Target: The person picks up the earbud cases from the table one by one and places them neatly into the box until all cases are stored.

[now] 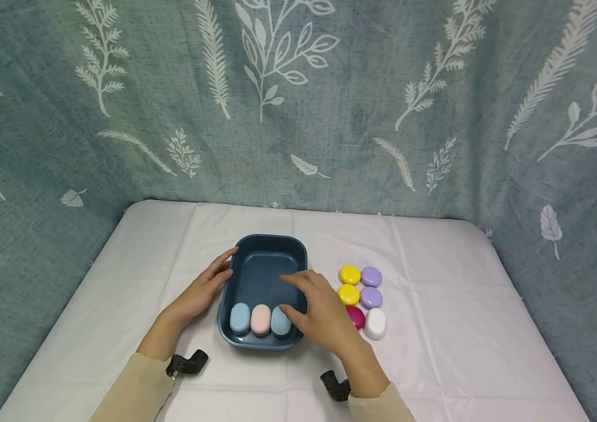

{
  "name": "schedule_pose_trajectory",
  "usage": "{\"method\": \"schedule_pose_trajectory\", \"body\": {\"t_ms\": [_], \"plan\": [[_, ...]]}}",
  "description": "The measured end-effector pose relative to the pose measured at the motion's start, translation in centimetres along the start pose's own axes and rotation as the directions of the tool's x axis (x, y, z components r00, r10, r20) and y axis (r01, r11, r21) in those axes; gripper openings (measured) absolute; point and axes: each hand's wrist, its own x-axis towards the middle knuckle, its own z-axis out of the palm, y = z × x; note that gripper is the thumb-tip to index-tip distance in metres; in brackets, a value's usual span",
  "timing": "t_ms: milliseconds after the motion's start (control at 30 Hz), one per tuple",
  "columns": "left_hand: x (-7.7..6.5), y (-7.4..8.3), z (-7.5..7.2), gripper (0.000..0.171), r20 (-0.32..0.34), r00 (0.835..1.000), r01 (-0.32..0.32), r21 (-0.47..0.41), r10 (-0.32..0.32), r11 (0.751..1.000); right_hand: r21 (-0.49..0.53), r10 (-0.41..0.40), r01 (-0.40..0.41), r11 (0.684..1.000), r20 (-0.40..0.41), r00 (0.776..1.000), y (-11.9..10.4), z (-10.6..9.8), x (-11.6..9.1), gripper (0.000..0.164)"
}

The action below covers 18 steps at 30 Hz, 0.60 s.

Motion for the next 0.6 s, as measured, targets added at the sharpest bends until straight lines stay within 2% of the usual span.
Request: {"method": "schedule_pose_trajectory", "body": {"t_ms": [400,600], "plan": [[0.1,-0.2,0.0,0.051,0.002,1.000,-0.015,-0.002,0.015,1.000,-0.044,0.045,-0.047,0.998,-0.040,0.998,2.3,-1.5,-1.5,0.054],[0.1,-0.1,0.0,0.052,0.006,1.000,-0.021,-0.006,0.021,1.000,-0.087,0.107,-0.109,0.990,-0.026,0.994,3.4,-2.3,-2.3,0.053]]}}
